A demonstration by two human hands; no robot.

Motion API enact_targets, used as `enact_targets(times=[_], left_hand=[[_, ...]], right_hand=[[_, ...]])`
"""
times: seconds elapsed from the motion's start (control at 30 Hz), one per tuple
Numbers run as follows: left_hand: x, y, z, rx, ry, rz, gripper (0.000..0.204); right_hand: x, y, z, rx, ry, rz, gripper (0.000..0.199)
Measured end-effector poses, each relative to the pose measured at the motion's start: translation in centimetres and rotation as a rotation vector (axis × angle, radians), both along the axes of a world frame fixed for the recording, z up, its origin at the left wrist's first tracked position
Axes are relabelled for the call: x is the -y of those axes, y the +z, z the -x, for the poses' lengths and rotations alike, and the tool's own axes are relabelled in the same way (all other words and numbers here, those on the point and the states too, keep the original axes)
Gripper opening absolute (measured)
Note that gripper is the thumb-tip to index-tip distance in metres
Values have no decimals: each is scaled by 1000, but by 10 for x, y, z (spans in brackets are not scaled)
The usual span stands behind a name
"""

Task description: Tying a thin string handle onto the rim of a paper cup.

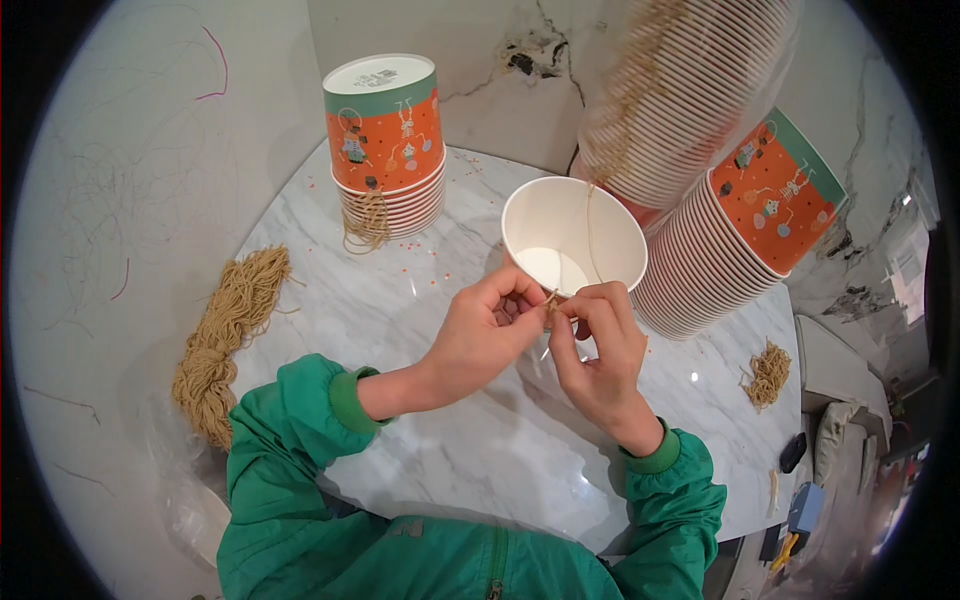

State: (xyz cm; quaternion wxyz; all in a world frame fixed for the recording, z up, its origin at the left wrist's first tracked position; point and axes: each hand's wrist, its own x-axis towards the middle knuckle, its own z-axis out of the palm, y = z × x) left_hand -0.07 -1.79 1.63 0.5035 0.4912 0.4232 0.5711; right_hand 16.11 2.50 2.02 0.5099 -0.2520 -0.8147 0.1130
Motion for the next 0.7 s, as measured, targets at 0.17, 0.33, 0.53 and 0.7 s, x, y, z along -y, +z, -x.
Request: enact_targets(times=[0.17, 0.33, 0.53, 0.7], left_hand=[[0, 2, 2, -354, 175, -328, 10], [-7, -3, 5, -731, 355, -693, 19], [-19, 0, 13, -990, 477, -1070, 28], [-21, 0, 17, -1154, 492, -1281, 21]], right_hand=[[-3, 3, -1, -7, -52, 11, 15], [-4, 6, 2, 18, -45, -11, 14], [-2, 11, 4, 126, -69, -39, 14], [-2, 18, 1, 263, -125, -211, 16]])
